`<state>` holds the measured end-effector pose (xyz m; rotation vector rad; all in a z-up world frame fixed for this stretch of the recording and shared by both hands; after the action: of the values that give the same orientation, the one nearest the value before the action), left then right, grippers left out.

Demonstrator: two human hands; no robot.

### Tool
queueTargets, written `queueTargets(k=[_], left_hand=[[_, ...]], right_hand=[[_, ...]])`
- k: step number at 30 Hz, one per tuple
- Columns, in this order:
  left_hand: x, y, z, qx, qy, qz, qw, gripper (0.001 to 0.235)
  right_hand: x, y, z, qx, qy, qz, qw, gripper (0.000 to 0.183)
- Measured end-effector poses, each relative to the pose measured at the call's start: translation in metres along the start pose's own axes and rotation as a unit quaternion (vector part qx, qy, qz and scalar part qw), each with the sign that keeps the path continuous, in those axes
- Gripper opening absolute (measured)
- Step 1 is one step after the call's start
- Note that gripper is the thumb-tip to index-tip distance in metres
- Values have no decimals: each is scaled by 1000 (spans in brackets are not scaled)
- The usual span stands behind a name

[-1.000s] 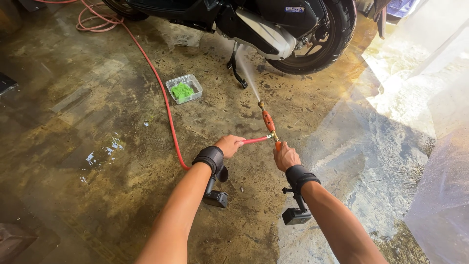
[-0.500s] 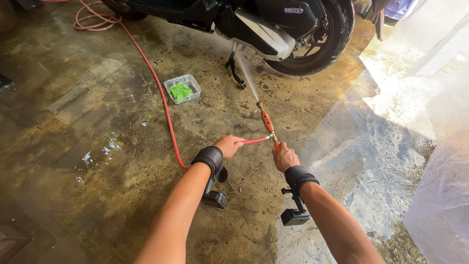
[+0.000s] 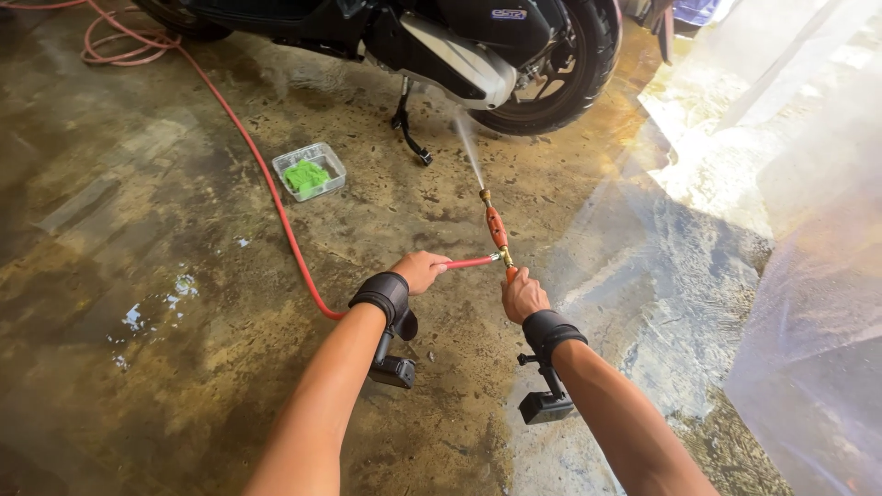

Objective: The person uses a pressure washer to rinse a scooter, moving the spray across the wheels, body, and seat. They then disconnect the hose, pick up a container with a green cloth, and dip the cloth into a bucket of soapy water.

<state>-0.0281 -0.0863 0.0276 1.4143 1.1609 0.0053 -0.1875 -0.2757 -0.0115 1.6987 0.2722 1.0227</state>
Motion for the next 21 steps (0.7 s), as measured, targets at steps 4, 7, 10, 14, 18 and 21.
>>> queueTargets(k=[4, 7, 10, 14, 18, 21], left_hand=[[-3, -16, 24, -9, -49, 17, 999, 37], [-9, -21, 26, -6, -47, 7, 999, 36], [-14, -28, 33, -8, -66, 11, 998, 35], [-35, -21, 24, 4, -57, 22, 998, 34], [-26, -39, 72, -38, -151, 28, 987, 31], [-72, -7, 37, 20, -64, 73, 995, 33]], right_hand=[[-13, 9, -6, -11, -29, 0, 1000, 44], [-28, 4, -4, -15, -33, 1, 999, 44], [-41, 1, -4, -10, -34, 0, 999, 47], [-53, 0, -5, -16, -44, 14, 999, 49], [-60, 8, -8, -32, -63, 38, 997, 49], [-52, 29, -13, -38, -101, 32, 994, 52]])
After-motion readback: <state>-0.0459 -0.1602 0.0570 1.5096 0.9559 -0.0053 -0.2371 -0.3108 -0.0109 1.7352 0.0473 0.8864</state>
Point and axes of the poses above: each hand's wrist, its own z-axis towards the middle knuckle, its own y-axis out of the back of the hand, x = y × z, the point moved 7 cm from there along z, towards the middle knuckle, and after that the axes turned 5 degrees about -x, right-handed, at the moved point
